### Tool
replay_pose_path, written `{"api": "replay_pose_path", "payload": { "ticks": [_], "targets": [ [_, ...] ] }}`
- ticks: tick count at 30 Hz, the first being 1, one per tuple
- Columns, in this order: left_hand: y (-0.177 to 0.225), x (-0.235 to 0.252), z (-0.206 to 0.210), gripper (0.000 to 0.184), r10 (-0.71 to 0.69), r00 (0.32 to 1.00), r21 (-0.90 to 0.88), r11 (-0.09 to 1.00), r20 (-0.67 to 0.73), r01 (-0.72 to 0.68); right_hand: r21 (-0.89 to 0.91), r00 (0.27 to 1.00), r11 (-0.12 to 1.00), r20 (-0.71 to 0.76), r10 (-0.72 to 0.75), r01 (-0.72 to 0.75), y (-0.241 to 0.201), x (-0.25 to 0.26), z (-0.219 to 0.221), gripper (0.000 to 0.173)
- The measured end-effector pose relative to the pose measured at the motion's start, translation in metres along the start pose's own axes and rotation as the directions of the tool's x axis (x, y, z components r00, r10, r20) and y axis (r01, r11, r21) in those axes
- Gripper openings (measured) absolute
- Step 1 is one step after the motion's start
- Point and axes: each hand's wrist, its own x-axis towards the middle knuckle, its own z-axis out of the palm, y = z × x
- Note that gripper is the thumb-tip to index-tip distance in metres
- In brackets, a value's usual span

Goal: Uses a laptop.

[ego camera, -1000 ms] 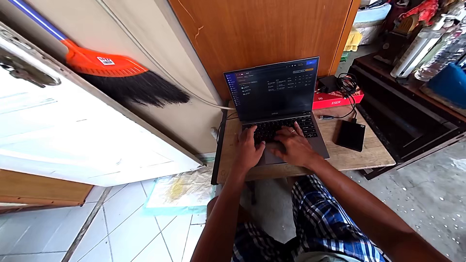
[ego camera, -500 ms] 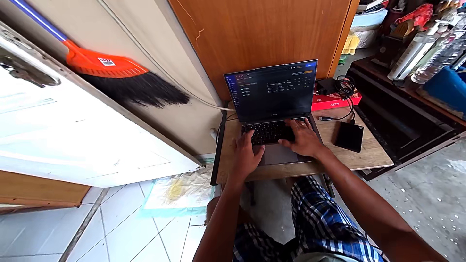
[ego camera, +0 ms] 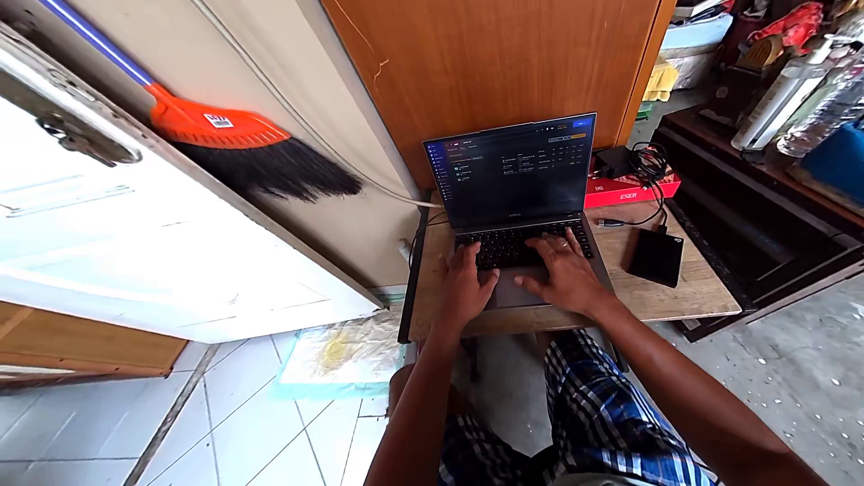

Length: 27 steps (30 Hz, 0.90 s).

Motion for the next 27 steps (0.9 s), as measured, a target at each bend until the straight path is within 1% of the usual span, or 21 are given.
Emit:
{"api": "replay_pose_path", "payload": {
  "ticks": [4, 8, 12, 14, 16, 19, 22, 27],
  "targets": [
    [-0.011, -0.008, -0.008, 0.069, -0.015, 0.994, -0.113, 0.994, -0.108, 0.003, -0.105, 0.995, 0.993, -0.074, -0.061, 0.053, -0.009, -0.031, 0.014, 0.084],
    [-0.044, -0.017, -0.019, 0.067, -0.086, 0.971, -0.143, 0.988, -0.223, 0.055, -0.149, 0.991, 0.987, -0.106, -0.076, 0.06, -0.011, -0.045, 0.024, 0.079],
    [-0.079, -0.026, -0.021, 0.065, -0.171, 0.926, -0.156, 0.98, -0.337, 0.125, -0.189, 0.977, 0.98, -0.185, -0.105, 0.069, -0.008, -0.048, 0.034, 0.077],
    [-0.088, -0.033, -0.018, 0.064, -0.202, 0.902, -0.182, 0.973, -0.383, 0.141, -0.198, 0.971, 0.978, -0.214, -0.108, 0.065, -0.007, -0.048, 0.036, 0.077],
    [-0.089, -0.035, -0.016, 0.06, -0.205, 0.877, -0.213, 0.969, -0.435, 0.121, -0.203, 0.971, 0.978, -0.218, -0.098, 0.053, -0.007, -0.048, 0.037, 0.077],
    [-0.088, -0.035, -0.015, 0.06, -0.229, 0.862, -0.233, 0.963, -0.452, 0.133, -0.21, 0.975, 0.977, -0.207, -0.084, 0.04, -0.008, -0.049, 0.038, 0.075],
    [-0.088, -0.034, -0.014, 0.06, -0.242, 0.866, -0.232, 0.961, -0.438, 0.151, -0.212, 0.974, 0.976, -0.207, -0.096, 0.051, -0.007, -0.049, 0.037, 0.073],
    [-0.09, -0.034, -0.013, 0.059, -0.226, 0.867, -0.222, 0.965, -0.443, 0.138, -0.21, 0.97, 0.975, -0.215, -0.114, 0.068, -0.007, -0.048, 0.038, 0.069]
  ]
}}
